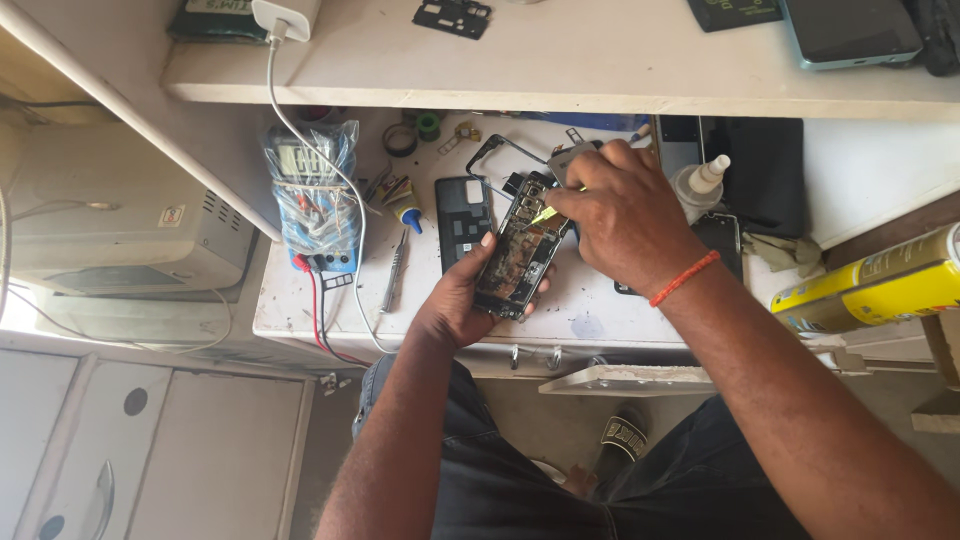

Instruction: The person disassembles a smartphone at a repair bench, prying open the back cover and removing the battery, then handles the exposed internal board and transfers components between the phone body and other phone parts on the bench, using a screwdriver and pry tool by hand.

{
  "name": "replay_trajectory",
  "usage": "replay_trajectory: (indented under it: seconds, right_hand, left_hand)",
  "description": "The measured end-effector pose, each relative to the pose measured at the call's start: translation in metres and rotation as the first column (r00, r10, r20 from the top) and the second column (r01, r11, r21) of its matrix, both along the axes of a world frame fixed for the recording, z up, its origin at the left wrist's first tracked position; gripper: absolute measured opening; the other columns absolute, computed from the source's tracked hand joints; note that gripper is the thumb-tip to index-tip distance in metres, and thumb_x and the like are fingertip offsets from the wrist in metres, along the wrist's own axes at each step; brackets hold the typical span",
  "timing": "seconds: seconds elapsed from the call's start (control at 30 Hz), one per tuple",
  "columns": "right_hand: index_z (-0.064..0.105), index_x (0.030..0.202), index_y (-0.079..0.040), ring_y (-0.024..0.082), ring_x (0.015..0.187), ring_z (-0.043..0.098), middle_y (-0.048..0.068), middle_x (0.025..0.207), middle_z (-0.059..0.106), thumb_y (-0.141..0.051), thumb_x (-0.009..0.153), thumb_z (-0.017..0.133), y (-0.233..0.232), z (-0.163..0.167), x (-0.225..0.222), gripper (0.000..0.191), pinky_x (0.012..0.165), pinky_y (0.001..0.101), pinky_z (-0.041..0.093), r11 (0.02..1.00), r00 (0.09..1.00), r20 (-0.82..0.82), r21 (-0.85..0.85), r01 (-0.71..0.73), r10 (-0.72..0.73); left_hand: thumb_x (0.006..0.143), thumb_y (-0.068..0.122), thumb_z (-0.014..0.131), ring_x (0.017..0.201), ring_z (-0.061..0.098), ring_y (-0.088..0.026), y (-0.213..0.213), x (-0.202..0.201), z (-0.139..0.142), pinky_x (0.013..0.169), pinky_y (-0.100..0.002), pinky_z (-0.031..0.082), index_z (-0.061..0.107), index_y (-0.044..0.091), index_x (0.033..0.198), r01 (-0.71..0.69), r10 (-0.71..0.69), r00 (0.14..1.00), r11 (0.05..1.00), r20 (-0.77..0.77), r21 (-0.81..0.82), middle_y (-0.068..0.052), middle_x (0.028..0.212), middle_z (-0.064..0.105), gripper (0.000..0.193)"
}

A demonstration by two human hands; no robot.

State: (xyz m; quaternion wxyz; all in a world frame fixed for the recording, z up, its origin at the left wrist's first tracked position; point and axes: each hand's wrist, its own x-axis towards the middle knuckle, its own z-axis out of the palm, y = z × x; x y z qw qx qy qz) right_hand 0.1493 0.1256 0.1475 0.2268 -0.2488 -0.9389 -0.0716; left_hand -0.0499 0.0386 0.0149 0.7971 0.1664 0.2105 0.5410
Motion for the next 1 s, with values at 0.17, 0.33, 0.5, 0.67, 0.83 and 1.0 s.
replay_trajectory:
  seconds: [0.17, 0.33, 0.5, 0.67, 0.83, 1.0]
  right_hand:
    - [0.078, 0.099, -0.016, 0.026, 0.102, 0.057, 0.001, 0.099, 0.064, 0.002, 0.074, 0.064, -0.001, -0.014, 0.001, 0.034, 0.094, 0.045, 0.045, 0.991, 0.991, 0.007, 0.005, -0.135, 0.135]
    - [0.07, 0.111, -0.011, 0.028, 0.096, 0.055, 0.007, 0.094, 0.058, -0.008, 0.092, 0.068, -0.011, -0.024, 0.004, 0.02, 0.091, 0.0439, 0.045, 0.985, 0.992, -0.12, -0.168, -0.048, 0.028]
    - [0.071, 0.118, -0.009, 0.029, 0.088, 0.058, 0.009, 0.089, 0.058, -0.021, 0.087, 0.074, -0.032, -0.036, 0.0, 0.034, 0.08, 0.0442, 0.049, 0.981, 0.97, -0.24, -0.194, -0.026, -0.022]
    - [0.074, 0.123, -0.011, 0.028, 0.082, 0.065, 0.008, 0.091, 0.065, -0.022, 0.092, 0.076, -0.046, -0.049, -0.015, 0.034, 0.073, 0.0408, 0.055, 0.949, 0.948, -0.285, -0.312, 0.045, -0.138]
    - [0.071, 0.125, -0.011, 0.024, 0.074, 0.073, 0.009, 0.103, 0.069, -0.022, 0.092, 0.074, -0.045, -0.052, -0.028, 0.035, 0.07, 0.037, 0.059, 0.832, 0.91, -0.343, -0.555, 0.004, -0.233]
    - [0.071, 0.125, -0.009, 0.029, 0.083, 0.071, 0.011, 0.101, 0.069, -0.021, 0.091, 0.076, -0.047, -0.056, -0.035, 0.036, 0.074, 0.0399, 0.057, 0.898, 0.913, -0.348, -0.437, 0.042, -0.212]
  left_hand:
    - [0.104, 0.054, 0.052, 0.106, 0.071, -0.031, 0.001, 0.001, 0.007, 0.083, -0.044, 0.058, 0.058, 0.005, 0.139, 0.019, -0.018, 0.998, 1.0, -0.052, 0.013, -0.022, 0.119, 0.071, 0.061]
    - [0.105, 0.055, 0.052, 0.105, 0.071, -0.031, 0.001, 0.0, 0.004, 0.083, -0.045, 0.058, 0.059, 0.004, 0.138, 0.018, -0.018, 1.0, 0.999, 0.003, 0.044, -0.02, 0.119, 0.071, 0.062]
    - [0.101, 0.051, 0.058, 0.102, 0.071, -0.029, 0.004, 0.001, -0.001, 0.08, -0.05, 0.06, 0.061, 0.008, 0.131, -0.071, 0.074, 0.997, 0.995, 0.032, -0.069, -0.013, 0.115, 0.072, 0.052]
    - [0.102, 0.048, 0.061, 0.103, 0.071, -0.028, 0.002, 0.001, -0.003, 0.082, -0.051, 0.06, 0.062, 0.008, 0.129, -0.082, 0.085, 0.995, 0.996, 0.047, -0.045, -0.012, 0.114, 0.072, 0.049]
    - [0.101, 0.048, 0.062, 0.105, 0.071, -0.027, 0.003, 0.0, -0.004, 0.085, -0.05, 0.059, 0.063, 0.009, 0.128, -0.088, 0.09, 0.995, 0.995, 0.037, -0.049, -0.011, 0.114, 0.073, 0.048]
    - [0.099, 0.048, 0.063, 0.105, 0.071, -0.023, 0.005, 0.002, -0.009, 0.093, -0.046, 0.057, 0.064, 0.011, 0.127, -0.127, 0.13, 0.991, 0.986, 0.027, -0.113, -0.008, 0.114, 0.073, 0.047]
